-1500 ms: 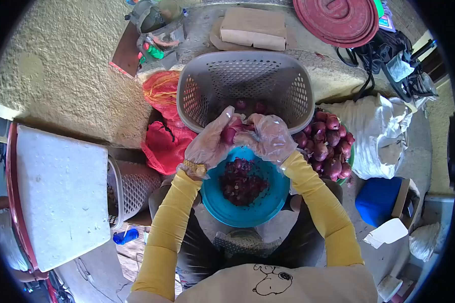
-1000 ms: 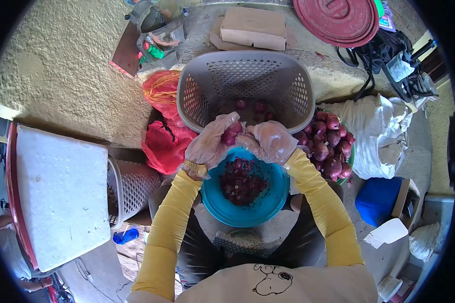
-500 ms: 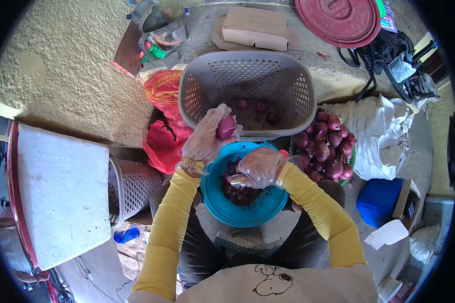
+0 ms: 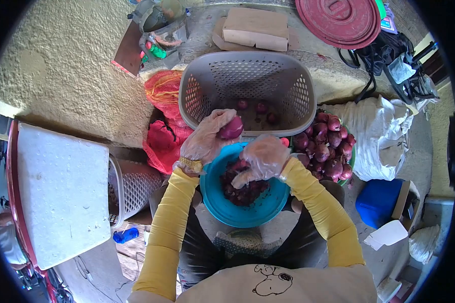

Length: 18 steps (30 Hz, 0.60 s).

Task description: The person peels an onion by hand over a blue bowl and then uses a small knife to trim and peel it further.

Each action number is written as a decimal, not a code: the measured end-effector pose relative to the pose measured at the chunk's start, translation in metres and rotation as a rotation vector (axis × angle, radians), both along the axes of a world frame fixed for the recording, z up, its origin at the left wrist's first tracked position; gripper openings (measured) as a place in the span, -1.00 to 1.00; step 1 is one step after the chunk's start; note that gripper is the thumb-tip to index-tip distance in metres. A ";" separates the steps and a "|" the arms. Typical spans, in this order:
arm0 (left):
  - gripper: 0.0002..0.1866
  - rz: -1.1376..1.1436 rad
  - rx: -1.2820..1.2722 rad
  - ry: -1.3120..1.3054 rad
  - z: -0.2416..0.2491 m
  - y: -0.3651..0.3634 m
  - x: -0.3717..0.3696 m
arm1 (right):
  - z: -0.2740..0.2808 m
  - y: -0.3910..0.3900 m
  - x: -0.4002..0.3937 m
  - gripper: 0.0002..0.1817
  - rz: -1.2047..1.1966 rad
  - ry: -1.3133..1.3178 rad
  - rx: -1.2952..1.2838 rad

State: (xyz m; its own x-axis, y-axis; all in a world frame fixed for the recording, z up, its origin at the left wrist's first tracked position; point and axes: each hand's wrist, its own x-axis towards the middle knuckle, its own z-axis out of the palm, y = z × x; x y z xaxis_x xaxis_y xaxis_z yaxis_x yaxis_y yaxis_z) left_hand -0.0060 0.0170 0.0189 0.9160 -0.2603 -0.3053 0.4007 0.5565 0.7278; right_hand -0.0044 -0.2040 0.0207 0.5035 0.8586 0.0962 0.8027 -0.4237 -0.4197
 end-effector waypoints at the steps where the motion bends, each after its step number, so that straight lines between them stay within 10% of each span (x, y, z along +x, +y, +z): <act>1: -0.57 -0.042 0.069 -0.041 0.002 0.001 0.001 | 0.004 0.000 0.004 -0.17 0.001 0.000 0.001; 11: -0.30 -0.136 1.100 -1.035 -0.016 0.004 -0.003 | 0.016 -0.003 0.015 -0.05 -0.439 -0.033 0.108; 18: -0.32 -0.193 1.236 -1.056 -0.008 0.003 -0.003 | 0.013 -0.005 0.016 -0.17 -0.405 0.040 0.078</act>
